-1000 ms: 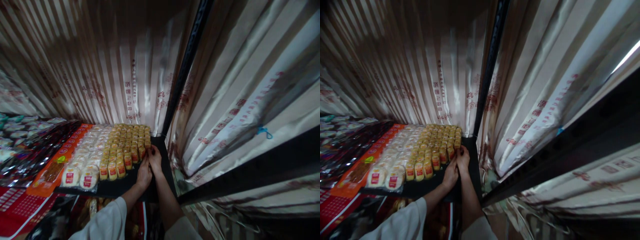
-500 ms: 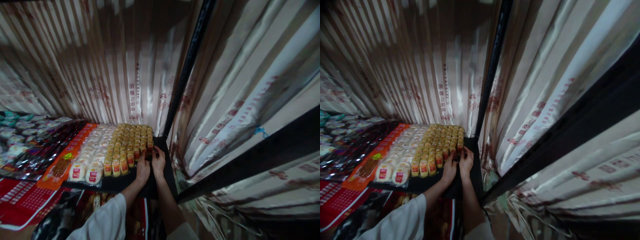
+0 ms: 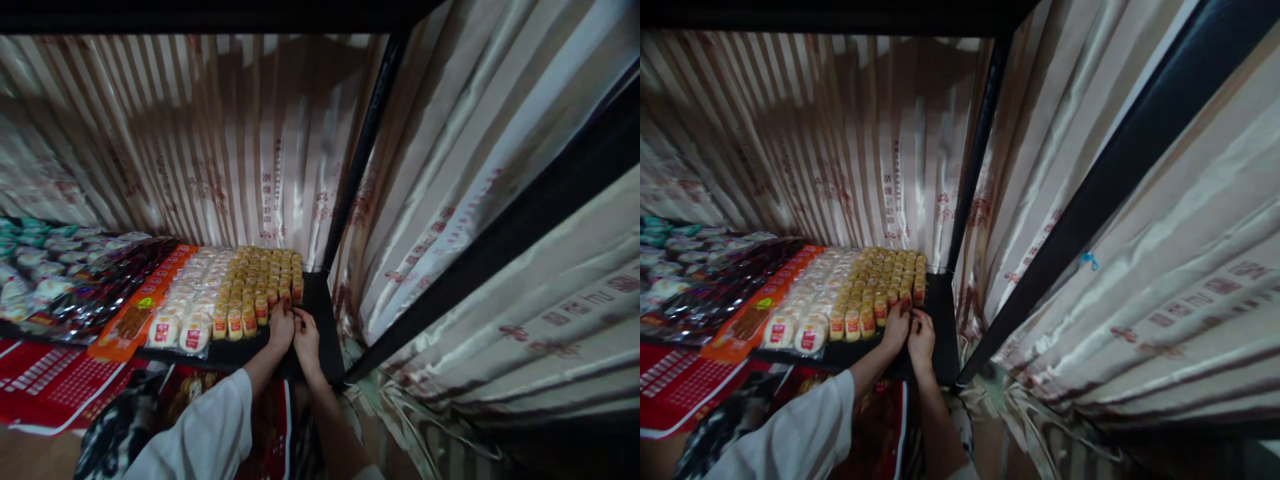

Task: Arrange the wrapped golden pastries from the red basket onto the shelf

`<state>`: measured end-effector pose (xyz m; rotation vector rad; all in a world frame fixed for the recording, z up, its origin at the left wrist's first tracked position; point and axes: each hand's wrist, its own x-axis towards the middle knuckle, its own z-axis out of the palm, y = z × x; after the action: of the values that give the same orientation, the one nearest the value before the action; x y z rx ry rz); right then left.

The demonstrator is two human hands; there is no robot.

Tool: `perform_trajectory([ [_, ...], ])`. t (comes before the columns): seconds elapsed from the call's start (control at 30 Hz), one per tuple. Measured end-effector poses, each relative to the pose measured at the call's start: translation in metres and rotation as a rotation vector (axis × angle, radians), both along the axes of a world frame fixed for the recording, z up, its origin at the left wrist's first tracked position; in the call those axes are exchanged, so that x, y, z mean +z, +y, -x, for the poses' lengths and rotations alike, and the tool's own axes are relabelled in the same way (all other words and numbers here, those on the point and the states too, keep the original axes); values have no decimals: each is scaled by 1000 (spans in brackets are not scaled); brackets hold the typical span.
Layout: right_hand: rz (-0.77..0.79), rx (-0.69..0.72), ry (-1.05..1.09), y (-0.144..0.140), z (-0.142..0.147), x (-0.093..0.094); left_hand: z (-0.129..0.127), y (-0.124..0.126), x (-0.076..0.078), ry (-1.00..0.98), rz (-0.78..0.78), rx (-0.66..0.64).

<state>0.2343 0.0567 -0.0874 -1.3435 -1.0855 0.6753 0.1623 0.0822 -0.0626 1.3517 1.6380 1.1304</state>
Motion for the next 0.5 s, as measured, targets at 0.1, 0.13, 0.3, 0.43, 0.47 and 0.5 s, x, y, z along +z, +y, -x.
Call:
perform_trajectory([
  [0.1,-4,10,10,-6,2,2,6,-14,2,12,11,24],
  [0.13,1,14,5,-10,4,3,8,-22,2,20,17,27],
  [0.3,46,99,-13,-51,20,-1,30,-84,-5,27,-89,-65],
  [0.43,58,209,-62,-98,42,-16,70,-138,-21,97,-123,-123],
  [0.47,68,251,-91,-108,48,-23,83,-148,-28,117,-93,-145],
  [0.5,95,306,-142,-117,54,-30,97,-156,-37,137,-52,-166],
])
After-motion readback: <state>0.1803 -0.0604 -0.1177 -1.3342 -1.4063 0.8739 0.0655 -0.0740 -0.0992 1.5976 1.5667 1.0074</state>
